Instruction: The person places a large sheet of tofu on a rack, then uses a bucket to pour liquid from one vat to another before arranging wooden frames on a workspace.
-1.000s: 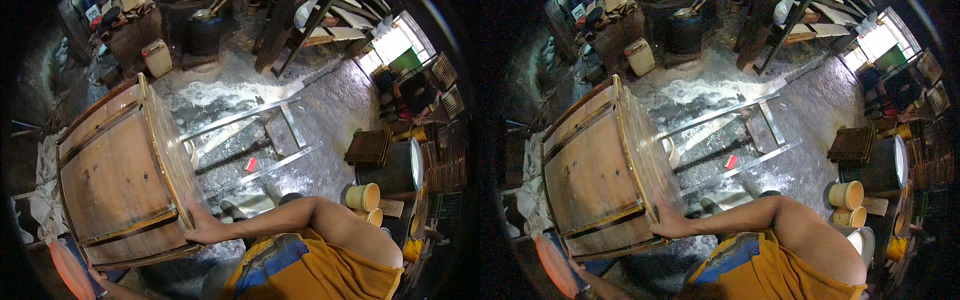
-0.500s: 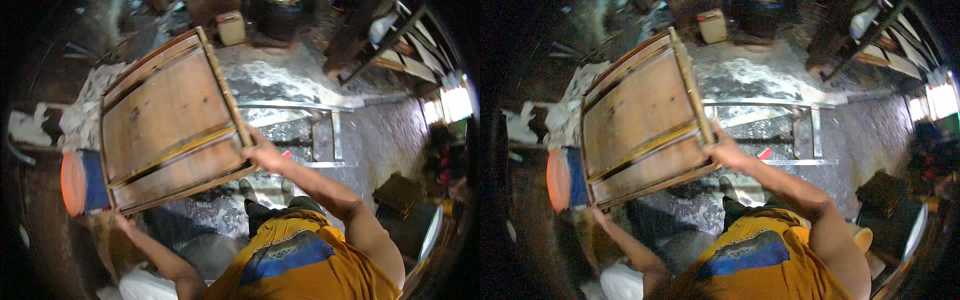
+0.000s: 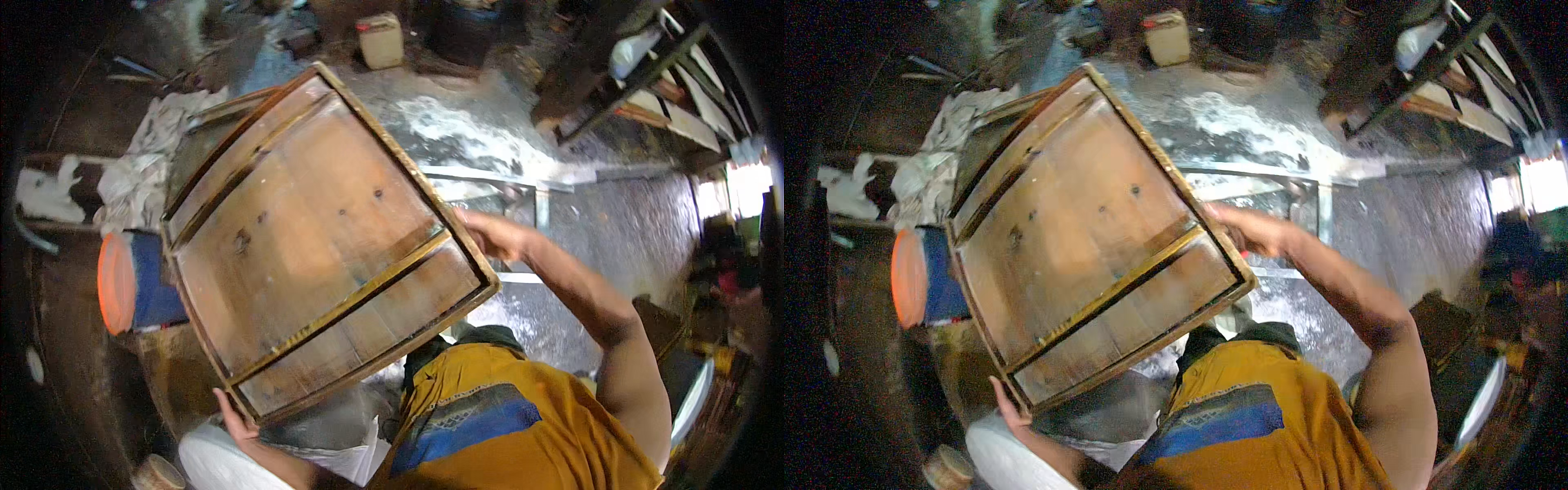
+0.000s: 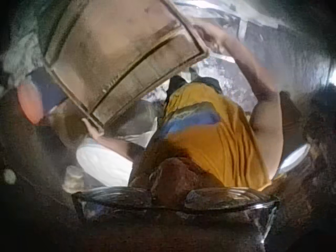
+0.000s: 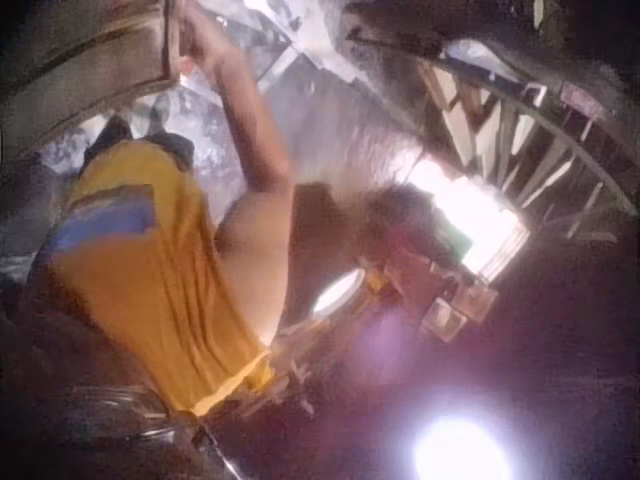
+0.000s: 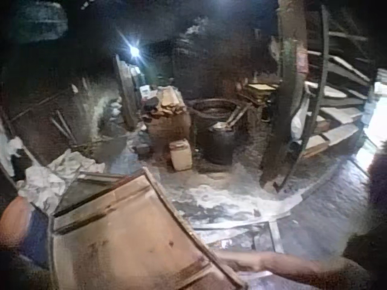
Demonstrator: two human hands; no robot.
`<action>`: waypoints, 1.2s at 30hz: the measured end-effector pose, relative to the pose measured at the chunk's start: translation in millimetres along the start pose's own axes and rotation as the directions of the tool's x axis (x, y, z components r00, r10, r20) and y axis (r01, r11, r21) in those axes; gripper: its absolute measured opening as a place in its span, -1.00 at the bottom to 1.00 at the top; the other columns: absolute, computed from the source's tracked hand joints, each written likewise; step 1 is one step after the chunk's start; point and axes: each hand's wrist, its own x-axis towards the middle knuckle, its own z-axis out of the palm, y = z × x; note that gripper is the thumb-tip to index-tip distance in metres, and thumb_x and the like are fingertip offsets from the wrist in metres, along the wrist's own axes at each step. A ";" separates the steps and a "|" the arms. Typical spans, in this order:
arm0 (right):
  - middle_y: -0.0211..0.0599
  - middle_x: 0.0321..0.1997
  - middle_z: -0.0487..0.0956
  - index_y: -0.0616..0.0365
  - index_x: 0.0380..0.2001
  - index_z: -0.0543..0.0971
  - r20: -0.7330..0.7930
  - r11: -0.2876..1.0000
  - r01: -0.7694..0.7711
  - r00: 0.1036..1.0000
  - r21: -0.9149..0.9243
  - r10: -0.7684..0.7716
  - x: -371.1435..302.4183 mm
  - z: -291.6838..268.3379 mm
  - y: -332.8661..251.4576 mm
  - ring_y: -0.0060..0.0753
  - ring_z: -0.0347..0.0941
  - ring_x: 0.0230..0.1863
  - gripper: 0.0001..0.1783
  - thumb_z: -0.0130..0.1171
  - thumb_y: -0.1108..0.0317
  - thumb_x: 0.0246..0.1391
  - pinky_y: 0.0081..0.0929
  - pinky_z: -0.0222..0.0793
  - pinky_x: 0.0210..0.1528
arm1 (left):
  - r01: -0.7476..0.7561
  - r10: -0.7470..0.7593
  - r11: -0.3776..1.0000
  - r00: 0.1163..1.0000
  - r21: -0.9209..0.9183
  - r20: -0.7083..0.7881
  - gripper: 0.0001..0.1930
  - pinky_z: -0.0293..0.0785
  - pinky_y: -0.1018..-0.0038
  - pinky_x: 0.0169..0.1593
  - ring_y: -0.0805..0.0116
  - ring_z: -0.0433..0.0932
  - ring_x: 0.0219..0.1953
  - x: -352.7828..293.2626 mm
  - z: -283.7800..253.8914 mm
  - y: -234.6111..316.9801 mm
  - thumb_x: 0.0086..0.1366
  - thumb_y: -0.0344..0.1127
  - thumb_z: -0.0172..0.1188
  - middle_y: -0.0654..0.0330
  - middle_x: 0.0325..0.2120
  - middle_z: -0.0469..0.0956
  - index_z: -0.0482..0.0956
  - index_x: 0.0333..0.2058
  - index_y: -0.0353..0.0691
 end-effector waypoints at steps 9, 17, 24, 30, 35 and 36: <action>-0.12 0.05 0.48 0.31 0.00 0.46 -0.147 0.985 0.168 0.976 0.026 -0.162 109.3 6.0 -35.2 -0.30 0.36 0.08 -0.26 0.20 -0.08 -0.12 -0.30 0.29 0.08 | -0.249 0.201 0.959 0.936 0.138 0.290 -0.35 0.37 0.24 0.09 0.15 0.38 0.08 132.9 65.0 58.4 0.30 0.15 -0.13 0.09 0.08 0.36 0.28 0.16 -0.27; -0.28 -0.09 0.51 0.20 -0.16 0.57 -0.197 0.982 0.183 0.966 0.053 -0.169 99.4 -39.7 -2.3 -0.39 0.39 -0.10 -0.37 0.23 -0.12 -0.15 -0.39 0.32 -0.09 | -0.483 0.447 0.839 0.874 0.251 0.189 -0.44 0.35 0.26 0.09 0.17 0.39 0.06 10.8 140.4 10.6 0.28 0.06 -0.09 0.06 0.04 0.39 0.35 0.10 -0.23; -0.36 -0.15 0.51 0.15 -0.08 0.54 -0.293 0.983 0.168 0.946 0.071 -0.141 13.8 -145.8 61.0 -0.46 0.36 -0.04 -0.44 0.15 -0.07 0.00 -0.43 0.25 0.04 | -0.345 0.318 0.894 0.938 0.287 0.136 -0.47 0.35 0.32 0.06 0.19 0.40 0.02 -46.1 205.7 -38.9 0.28 0.04 -0.04 0.07 0.00 0.41 0.37 0.07 -0.24; -0.34 -0.19 0.54 0.16 -0.19 0.56 -0.423 0.934 0.215 0.903 0.285 -0.078 -62.6 -249.4 121.5 -0.50 0.41 -0.14 -0.55 0.17 0.00 0.02 -0.49 0.31 -0.07 | -0.273 0.232 0.907 0.959 0.322 0.160 -0.49 0.36 0.37 0.04 0.21 0.42 0.00 -59.0 283.8 -81.9 0.27 0.01 0.00 0.08 -0.03 0.43 0.39 0.05 -0.24; -0.24 -0.14 0.54 0.13 -0.07 0.51 -0.614 0.900 0.250 0.789 0.356 0.023 -142.1 -303.4 151.6 -0.38 0.47 -0.18 -0.46 0.18 -0.01 -0.03 -0.41 0.39 -0.10 | -0.204 0.112 0.898 0.963 0.389 0.247 -0.52 0.35 0.42 0.02 0.23 0.43 -0.04 -13.4 353.2 -119.5 0.26 -0.01 0.04 0.10 -0.07 0.45 0.42 0.01 -0.24; -0.17 -0.10 0.54 0.10 0.01 0.48 -0.610 0.868 0.242 0.788 0.434 0.085 -151.2 -309.3 161.4 -0.31 0.49 -0.16 -0.40 0.18 -0.02 -0.06 -0.35 0.42 -0.07 | -0.218 0.106 0.876 0.957 0.429 0.269 -0.53 0.35 0.44 0.01 0.24 0.43 -0.05 1.7 365.1 -129.2 0.25 -0.01 0.05 0.12 -0.10 0.46 0.44 -0.01 -0.24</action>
